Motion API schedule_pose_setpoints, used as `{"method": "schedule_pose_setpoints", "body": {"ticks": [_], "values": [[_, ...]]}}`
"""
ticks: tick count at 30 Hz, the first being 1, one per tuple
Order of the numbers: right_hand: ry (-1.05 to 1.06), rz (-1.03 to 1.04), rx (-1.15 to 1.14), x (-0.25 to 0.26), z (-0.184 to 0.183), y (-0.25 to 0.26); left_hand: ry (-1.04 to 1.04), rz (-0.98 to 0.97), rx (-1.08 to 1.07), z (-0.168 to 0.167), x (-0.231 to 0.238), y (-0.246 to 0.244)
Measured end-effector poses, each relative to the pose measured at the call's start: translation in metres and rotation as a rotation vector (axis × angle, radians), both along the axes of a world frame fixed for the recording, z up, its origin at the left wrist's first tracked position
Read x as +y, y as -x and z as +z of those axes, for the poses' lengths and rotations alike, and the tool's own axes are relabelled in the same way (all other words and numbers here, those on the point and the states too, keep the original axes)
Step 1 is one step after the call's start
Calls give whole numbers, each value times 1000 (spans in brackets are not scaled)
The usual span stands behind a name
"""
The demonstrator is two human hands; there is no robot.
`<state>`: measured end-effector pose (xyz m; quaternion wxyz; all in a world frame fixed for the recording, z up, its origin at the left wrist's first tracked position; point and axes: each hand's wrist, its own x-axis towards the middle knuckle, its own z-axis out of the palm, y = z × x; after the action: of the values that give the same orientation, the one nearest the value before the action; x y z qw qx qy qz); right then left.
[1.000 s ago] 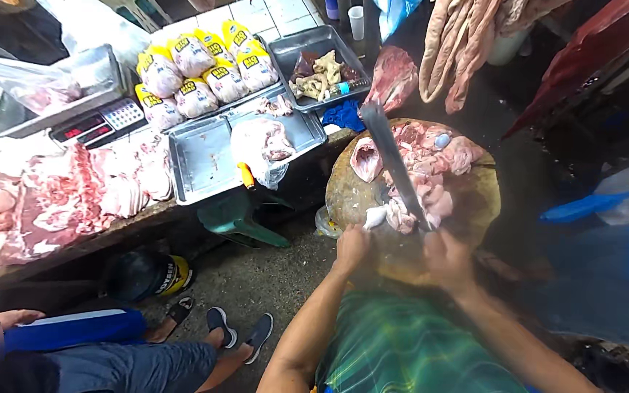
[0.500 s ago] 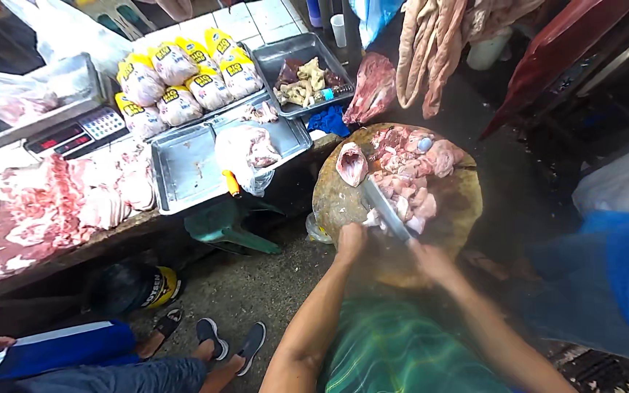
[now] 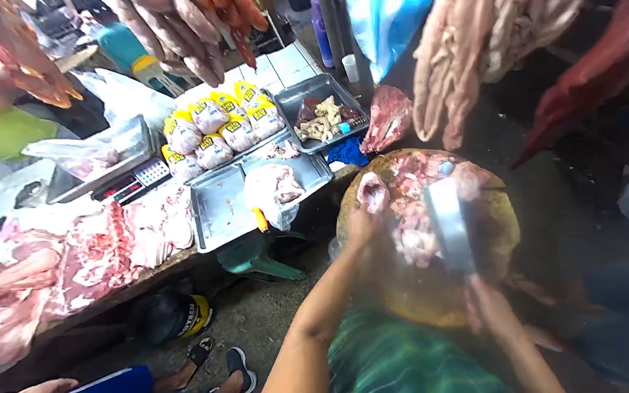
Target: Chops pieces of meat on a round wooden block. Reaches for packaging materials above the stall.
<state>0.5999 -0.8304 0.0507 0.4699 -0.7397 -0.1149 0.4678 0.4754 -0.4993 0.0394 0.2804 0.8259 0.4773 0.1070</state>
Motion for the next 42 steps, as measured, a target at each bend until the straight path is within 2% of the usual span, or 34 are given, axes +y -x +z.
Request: {"method": "schedule_pose_setpoints", "body": {"ticks": [4,6,9,11,14,17,20,23,26,28,31,35,38,40,42], "values": [[77,-133,-157,22,2,49,-166,-28,-48,4,64,-3],[123,-159,-207,39,10,71,-184,47,22,19,99,33],[185,-170,-248,67,16,107,-243,278,180,14,160,119],[245,-230,-312,82,12,133,-237,195,126,16,184,131],[320,-335,-380,110,9,155,-82,-190,-31,42,171,77],[304,-409,-322,140,16,160,-3,-464,-39,26,155,-4],[275,-438,-283,155,18,153,11,-581,96,1,158,-52],[283,-450,-296,148,18,155,65,-601,144,2,172,-57],[252,-461,-320,141,12,164,37,-544,39,-14,191,-47],[228,-479,-339,135,10,170,82,-455,-54,-12,202,-36],[217,-477,-352,124,11,178,55,-314,-119,5,227,-6],[245,-423,-339,118,14,172,-73,-154,16,48,274,34],[197,-331,-353,141,16,159,-134,-114,115,38,314,53],[162,-174,-466,168,18,146,-94,-152,206,21,329,66],[147,1,-608,215,33,129,-94,-138,198,24,327,77]]}}
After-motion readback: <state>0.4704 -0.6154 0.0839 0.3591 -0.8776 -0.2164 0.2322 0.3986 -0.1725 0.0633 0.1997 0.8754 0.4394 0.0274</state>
